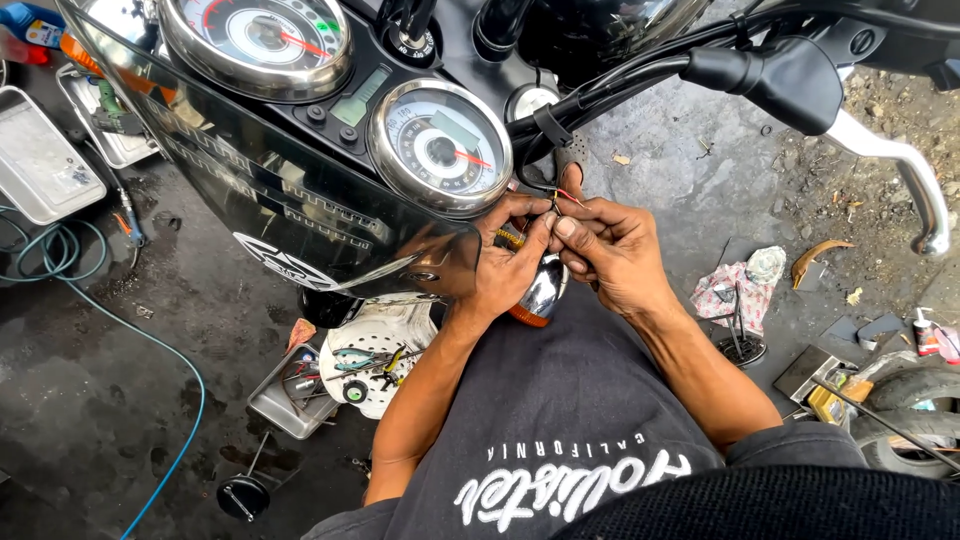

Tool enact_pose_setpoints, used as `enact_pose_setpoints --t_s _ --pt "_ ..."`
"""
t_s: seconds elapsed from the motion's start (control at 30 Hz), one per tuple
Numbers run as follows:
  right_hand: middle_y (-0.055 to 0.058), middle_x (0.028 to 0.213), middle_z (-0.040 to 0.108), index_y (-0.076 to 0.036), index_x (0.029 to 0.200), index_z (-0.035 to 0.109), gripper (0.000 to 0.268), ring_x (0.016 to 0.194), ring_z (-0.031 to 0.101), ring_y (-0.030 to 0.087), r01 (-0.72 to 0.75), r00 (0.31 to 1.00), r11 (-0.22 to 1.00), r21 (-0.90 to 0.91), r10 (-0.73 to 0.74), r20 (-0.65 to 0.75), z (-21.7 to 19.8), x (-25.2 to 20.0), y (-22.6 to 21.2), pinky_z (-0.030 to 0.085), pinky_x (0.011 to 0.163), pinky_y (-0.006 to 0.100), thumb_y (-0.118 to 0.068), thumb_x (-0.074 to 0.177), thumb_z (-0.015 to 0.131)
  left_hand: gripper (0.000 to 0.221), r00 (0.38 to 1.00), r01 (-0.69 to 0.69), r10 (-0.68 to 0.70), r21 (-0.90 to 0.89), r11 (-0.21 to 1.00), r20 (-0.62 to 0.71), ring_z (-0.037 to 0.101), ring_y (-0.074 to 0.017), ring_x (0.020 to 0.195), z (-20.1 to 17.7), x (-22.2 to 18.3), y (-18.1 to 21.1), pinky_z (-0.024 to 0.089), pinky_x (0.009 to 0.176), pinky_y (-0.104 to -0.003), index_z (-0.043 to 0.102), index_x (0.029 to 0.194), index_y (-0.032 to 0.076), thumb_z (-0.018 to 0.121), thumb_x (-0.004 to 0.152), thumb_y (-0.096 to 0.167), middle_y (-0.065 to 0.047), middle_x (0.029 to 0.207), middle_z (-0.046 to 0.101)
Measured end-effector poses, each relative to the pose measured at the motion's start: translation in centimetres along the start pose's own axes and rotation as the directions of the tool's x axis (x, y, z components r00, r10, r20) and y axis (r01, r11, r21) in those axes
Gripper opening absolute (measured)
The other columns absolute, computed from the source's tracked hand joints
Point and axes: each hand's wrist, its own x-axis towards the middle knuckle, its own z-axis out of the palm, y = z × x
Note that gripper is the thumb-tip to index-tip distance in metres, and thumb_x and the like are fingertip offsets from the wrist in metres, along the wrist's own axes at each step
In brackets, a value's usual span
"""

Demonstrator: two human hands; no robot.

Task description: Repairing and testing the electrical wiring of a motorcycle's front indicators and headlight

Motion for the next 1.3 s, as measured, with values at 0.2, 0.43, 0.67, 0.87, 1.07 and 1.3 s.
enact_pose_setpoints --t_s 0.2,0.43,0.67,0.87,1.07,1.3 --pt "0.020 0.067 0.061 0.007 0.112 0.070 0.017 0.046 0.049 0.008 -0.002 1.000 1.000 -0.004 0.002 -0.007 0.4 0.0 -0.2 0.036 0.035 0.018 0.003 0.095 0.070 0.008 0.999 0.012 -0.019 0.142 0.990 0.046 0.075 -0.0171 0.072 -0.4 -0.1 -0.2 0.058 0.068 -0.032 0.074 0.101 -0.001 0.074 0.095 0.004 -0.013 0.072 0.073" --pt "0.020 0.068 0.062 0.007 0.112 0.069 0.016 0.047 0.048 0.008 -0.010 1.000 1.000 -0.015 0.010 -0.022 0.5 0.0 -0.2 0.035 0.035 0.017 0.003 0.096 0.069 0.010 0.996 0.057 -0.066 0.133 0.989 0.063 0.074 -0.0150 0.076 -0.7 0.1 0.4 0.058 0.074 -0.030 0.073 0.103 -0.001 0.074 0.095 0.006 -0.012 0.075 0.074" --pt "0.020 0.068 0.062 0.006 0.111 0.068 0.016 0.048 0.049 0.007 -0.028 0.999 0.999 -0.022 0.027 -0.033 0.1 0.1 0.2 0.035 0.036 0.017 0.001 0.096 0.070 0.010 0.987 0.090 -0.096 0.047 0.995 0.132 0.073 -0.0149 0.083 -1.3 0.0 0.2 0.057 0.079 -0.030 0.071 0.106 -0.004 0.069 0.098 0.002 -0.013 0.077 0.073" --pt "0.022 0.068 0.063 0.007 0.111 0.067 0.016 0.048 0.049 0.008 -0.017 0.999 0.999 -0.036 0.016 -0.029 0.0 0.2 0.2 0.036 0.036 0.017 0.000 0.097 0.070 0.014 0.981 0.063 -0.076 0.077 0.995 0.178 0.074 -0.0210 0.088 -1.5 -0.4 -1.5 0.057 0.085 -0.032 0.070 0.109 -0.006 0.069 0.097 0.002 -0.017 0.085 0.074" --pt "0.019 0.072 0.069 0.007 0.109 0.069 0.015 0.053 0.060 0.010 0.246 0.965 0.881 -0.404 -0.263 0.012 -0.5 -0.2 0.4 0.046 0.044 0.021 0.000 0.097 0.073 0.016 0.992 -0.100 0.073 0.274 0.957 0.107 0.075 -0.0200 0.088 -0.7 -1.3 -4.1 0.058 0.083 -0.030 0.075 0.106 0.005 0.074 0.090 0.003 -0.008 0.090 0.075" --pt "0.015 0.077 0.058 -0.002 0.105 0.055 0.023 0.057 0.055 0.014 0.553 0.800 0.727 -0.407 -0.600 0.015 -0.2 -4.5 -10.2 0.043 0.048 0.026 -0.018 0.100 0.070 0.005 0.990 -0.141 0.117 0.424 0.895 0.082 0.056 -0.0091 0.073 0.0 -1.6 -2.5 0.053 0.074 -0.025 0.071 0.101 0.011 0.070 0.097 0.013 0.002 0.090 0.067"
